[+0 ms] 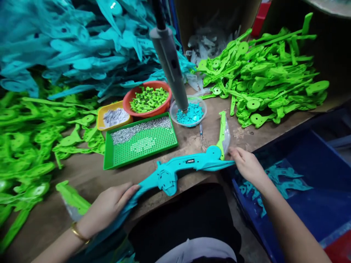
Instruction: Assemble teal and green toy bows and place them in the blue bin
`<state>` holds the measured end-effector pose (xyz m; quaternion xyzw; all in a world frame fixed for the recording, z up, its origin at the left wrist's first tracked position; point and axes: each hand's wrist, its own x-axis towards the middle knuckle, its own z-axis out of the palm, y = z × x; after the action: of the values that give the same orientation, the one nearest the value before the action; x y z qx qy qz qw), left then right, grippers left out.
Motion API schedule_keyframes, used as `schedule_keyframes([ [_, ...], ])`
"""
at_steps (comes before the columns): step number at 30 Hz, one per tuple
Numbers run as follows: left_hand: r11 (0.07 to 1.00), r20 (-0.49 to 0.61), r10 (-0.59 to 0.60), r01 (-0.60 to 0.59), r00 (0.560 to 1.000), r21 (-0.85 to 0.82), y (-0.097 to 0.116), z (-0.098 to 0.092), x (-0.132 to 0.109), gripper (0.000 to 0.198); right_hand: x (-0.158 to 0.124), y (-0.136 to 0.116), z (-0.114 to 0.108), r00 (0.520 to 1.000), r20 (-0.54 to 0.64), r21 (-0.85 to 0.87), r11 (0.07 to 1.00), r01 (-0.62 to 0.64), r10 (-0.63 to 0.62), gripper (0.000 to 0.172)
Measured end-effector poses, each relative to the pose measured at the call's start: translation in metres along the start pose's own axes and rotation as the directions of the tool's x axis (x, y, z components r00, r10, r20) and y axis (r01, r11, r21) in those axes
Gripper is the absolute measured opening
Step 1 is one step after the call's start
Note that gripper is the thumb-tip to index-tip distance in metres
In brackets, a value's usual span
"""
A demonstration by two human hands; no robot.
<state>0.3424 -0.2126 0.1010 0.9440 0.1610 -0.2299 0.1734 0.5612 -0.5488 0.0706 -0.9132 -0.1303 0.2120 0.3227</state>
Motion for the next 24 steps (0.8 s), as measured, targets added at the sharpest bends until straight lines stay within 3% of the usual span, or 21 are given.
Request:
schedule_keyframes([
  [3,0.999,0.043,0.017,-0.016,0.999,-0.032,0.001,-0.005,0.003,0.046,0.005,-0.005,0.010,0.988,0.153,0.380,0.924,-0.041,-0.019,0.038],
  [6,1.000,0.069,0.023,-0.021,0.997,-0.019,0.001,-0.005,0.006,0.045,0.006,-0.015,0.022,0.975,0.223,0.667,0.726,-0.169,0.021,0.045],
  [8,1.000,0.081,0.026,-0.026,0.996,-0.002,-0.002,-0.002,0.007,0.044,0.004,-0.017,0.029,0.966,0.258,0.748,0.626,-0.221,0.033,0.048],
  [10,0.999,0.078,0.024,-0.026,0.997,0.034,-0.006,-0.001,0.006,0.045,0.002,-0.015,0.032,0.959,0.282,0.775,0.582,-0.245,0.029,0.050],
  [13,0.987,-0.078,0.095,-0.083,0.992,0.141,0.001,-0.003,0.004,0.043,-0.003,-0.009,0.032,0.960,0.277,0.788,0.563,-0.250,0.038,0.051],
  [16,0.959,-0.334,0.276,-0.235,0.901,0.157,0.041,-0.009,0.016,0.036,-0.007,-0.004,0.031,0.961,0.272,0.792,0.554,-0.256,0.055,0.051],
  [18,0.912,-0.348,0.407,-0.399,0.844,0.099,0.084,-0.009,0.035,0.031,-0.010,-0.002,0.031,0.960,0.275,0.801,0.542,-0.256,0.048,0.052],
  [21,0.866,-0.187,0.489,-0.500,0.852,-0.016,0.150,-0.005,0.071,0.042,-0.011,-0.001,0.033,0.951,0.307,0.798,0.535,-0.278,0.036,0.054],
  [24,0.888,0.087,0.458,-0.451,0.885,-0.086,0.186,-0.001,0.098,0.047,-0.012,0.001,0.032,0.940,0.340,0.801,0.521,-0.295,0.011,0.054],
])
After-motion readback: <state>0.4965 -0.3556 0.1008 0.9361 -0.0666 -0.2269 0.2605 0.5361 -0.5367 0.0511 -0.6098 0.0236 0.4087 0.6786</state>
